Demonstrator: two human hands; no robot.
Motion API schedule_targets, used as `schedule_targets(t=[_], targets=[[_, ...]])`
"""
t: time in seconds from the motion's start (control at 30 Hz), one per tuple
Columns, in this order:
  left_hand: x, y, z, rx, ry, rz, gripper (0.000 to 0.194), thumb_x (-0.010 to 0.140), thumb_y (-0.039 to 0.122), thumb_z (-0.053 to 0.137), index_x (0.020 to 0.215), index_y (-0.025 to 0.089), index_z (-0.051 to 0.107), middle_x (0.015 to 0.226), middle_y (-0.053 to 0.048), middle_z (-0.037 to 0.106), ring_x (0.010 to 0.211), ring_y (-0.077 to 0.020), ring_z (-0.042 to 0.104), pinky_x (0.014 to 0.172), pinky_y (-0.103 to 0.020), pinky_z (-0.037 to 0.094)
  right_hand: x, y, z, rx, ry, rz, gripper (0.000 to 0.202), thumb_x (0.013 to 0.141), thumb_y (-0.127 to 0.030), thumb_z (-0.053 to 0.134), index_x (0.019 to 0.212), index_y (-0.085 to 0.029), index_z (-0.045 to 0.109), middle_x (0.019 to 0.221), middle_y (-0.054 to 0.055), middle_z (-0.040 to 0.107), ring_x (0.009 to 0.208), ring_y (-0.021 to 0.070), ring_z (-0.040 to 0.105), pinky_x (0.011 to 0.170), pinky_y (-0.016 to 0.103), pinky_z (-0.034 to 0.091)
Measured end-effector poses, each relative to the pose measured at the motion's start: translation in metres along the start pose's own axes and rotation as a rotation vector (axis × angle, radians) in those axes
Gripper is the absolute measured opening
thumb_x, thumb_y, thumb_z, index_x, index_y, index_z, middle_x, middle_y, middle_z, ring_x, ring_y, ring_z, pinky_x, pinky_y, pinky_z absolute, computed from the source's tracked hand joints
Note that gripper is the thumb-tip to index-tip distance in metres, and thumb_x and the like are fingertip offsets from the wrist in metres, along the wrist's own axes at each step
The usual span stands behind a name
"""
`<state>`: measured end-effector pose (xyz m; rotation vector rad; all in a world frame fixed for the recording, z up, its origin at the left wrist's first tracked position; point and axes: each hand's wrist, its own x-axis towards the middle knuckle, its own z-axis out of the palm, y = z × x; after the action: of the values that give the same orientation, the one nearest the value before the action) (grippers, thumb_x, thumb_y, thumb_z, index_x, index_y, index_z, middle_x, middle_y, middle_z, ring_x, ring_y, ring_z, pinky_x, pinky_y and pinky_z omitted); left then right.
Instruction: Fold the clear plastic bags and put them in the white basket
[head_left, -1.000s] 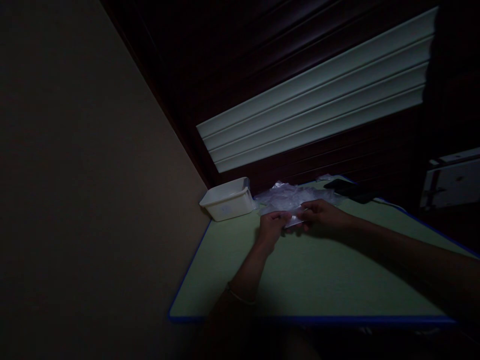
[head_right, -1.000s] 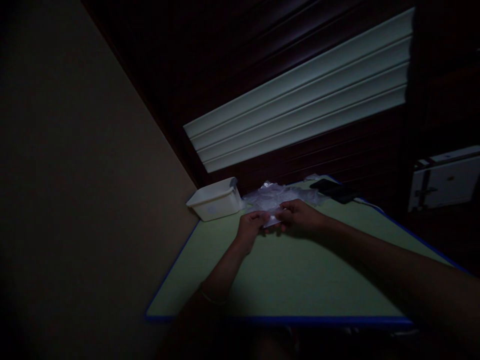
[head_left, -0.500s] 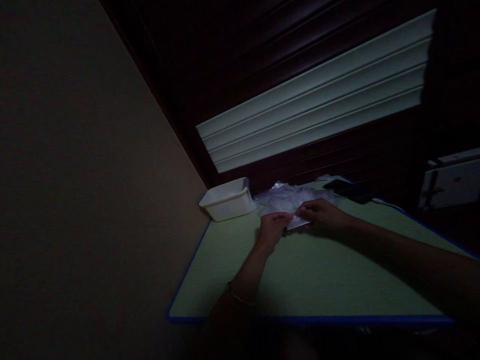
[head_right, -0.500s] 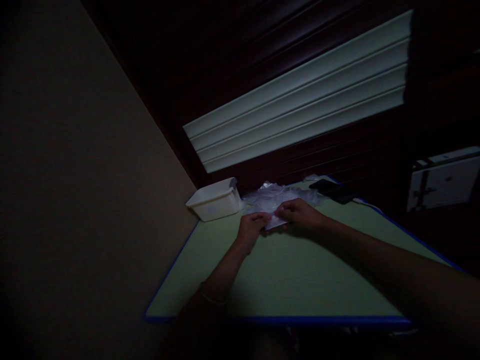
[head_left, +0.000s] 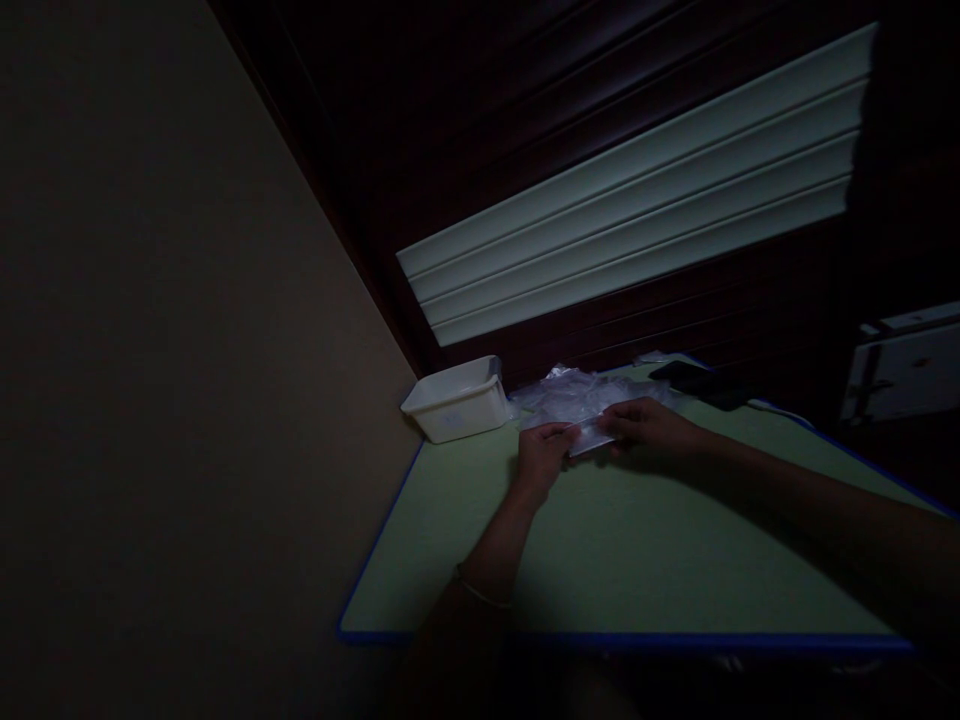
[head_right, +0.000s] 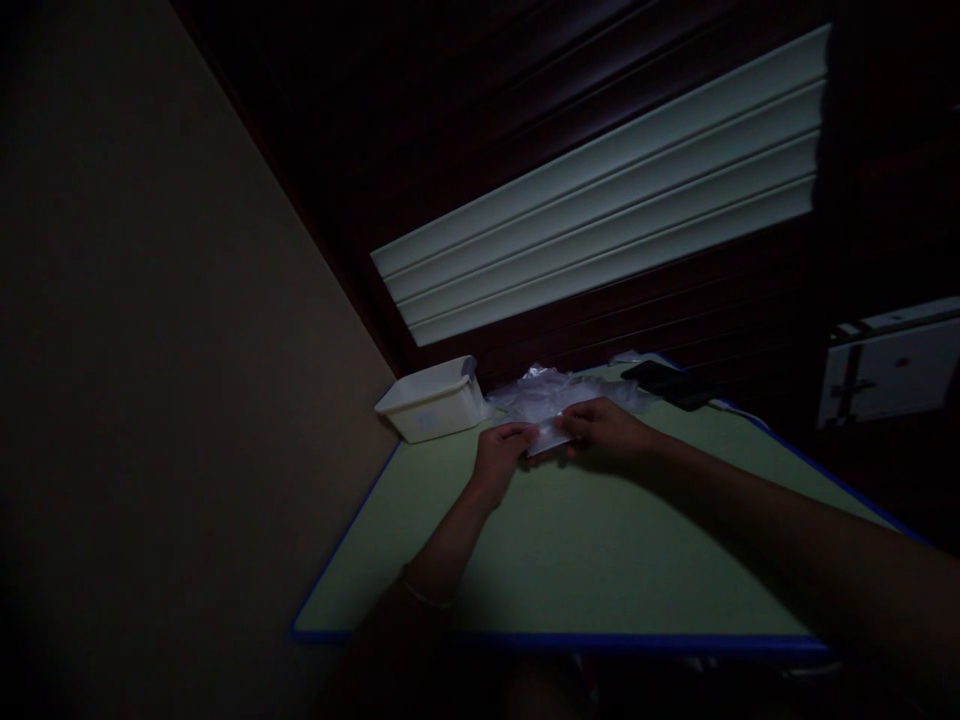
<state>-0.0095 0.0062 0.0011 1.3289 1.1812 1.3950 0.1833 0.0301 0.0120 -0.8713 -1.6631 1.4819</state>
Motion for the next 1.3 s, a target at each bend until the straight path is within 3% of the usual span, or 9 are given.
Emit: schedule_targets(t=[0.43,0.63,0.9,1.3], targets=[[0.0,0.002,-0.004,-0.014,-0.006,-0.049,0.039,0.063,0.042,0.08,0.083,0.009,0.072,0.058,-0.002,0.063,0.043,-0.0078,0.051,0.043,-0.02,0.037,-0.008,-0.013,0.009,0.066,0.032,0.04,0.036,0.068,-0.047,0.073,0.058,-0.016,0.059,0.049,0.0,0.053,0.042,0.0082,0.041,0.043,0.025,0.027],[0.001,-0.003,-0.008,-0.029,-0.199,-0.14,0.041,0.072,0.044,0.074,0.093,0.009,0.07,0.069,-0.009,0.071,0.047,-0.0101,0.058,0.046,-0.02,0.039,-0.005,-0.01,0.004,-0.005,0.034,0.004,0.04,0.072,-0.053,0.069,0.061,-0.016,0.06,0.051,0.0,0.054,0.043,0.009,0.042,0.043,0.025,0.029],[0.001,-0.004,-0.007,-0.019,-0.151,-0.121,0.028,0.073,0.035,0.073,0.084,0.009,0.07,0.067,-0.01,0.071,0.045,-0.0096,0.056,0.045,-0.02,0.039,-0.002,-0.005,0.001,0.034,-0.003,-0.008,0.034,0.073,-0.049,0.071,0.069,-0.016,0.063,0.058,0.002,0.061,0.048,0.0096,0.048,0.046,0.025,0.033],[-0.001,0.001,-0.007,-0.047,-0.156,-0.08,0.034,0.072,0.039,0.073,0.087,0.009,0.069,0.067,-0.01,0.072,0.043,-0.0094,0.056,0.042,-0.019,0.035,0.002,-0.002,-0.003,0.119,0.009,-0.004,0.025,0.069,-0.041,0.073,0.069,-0.018,0.063,0.06,0.002,0.063,0.052,0.0126,0.054,0.052,0.027,0.04]])
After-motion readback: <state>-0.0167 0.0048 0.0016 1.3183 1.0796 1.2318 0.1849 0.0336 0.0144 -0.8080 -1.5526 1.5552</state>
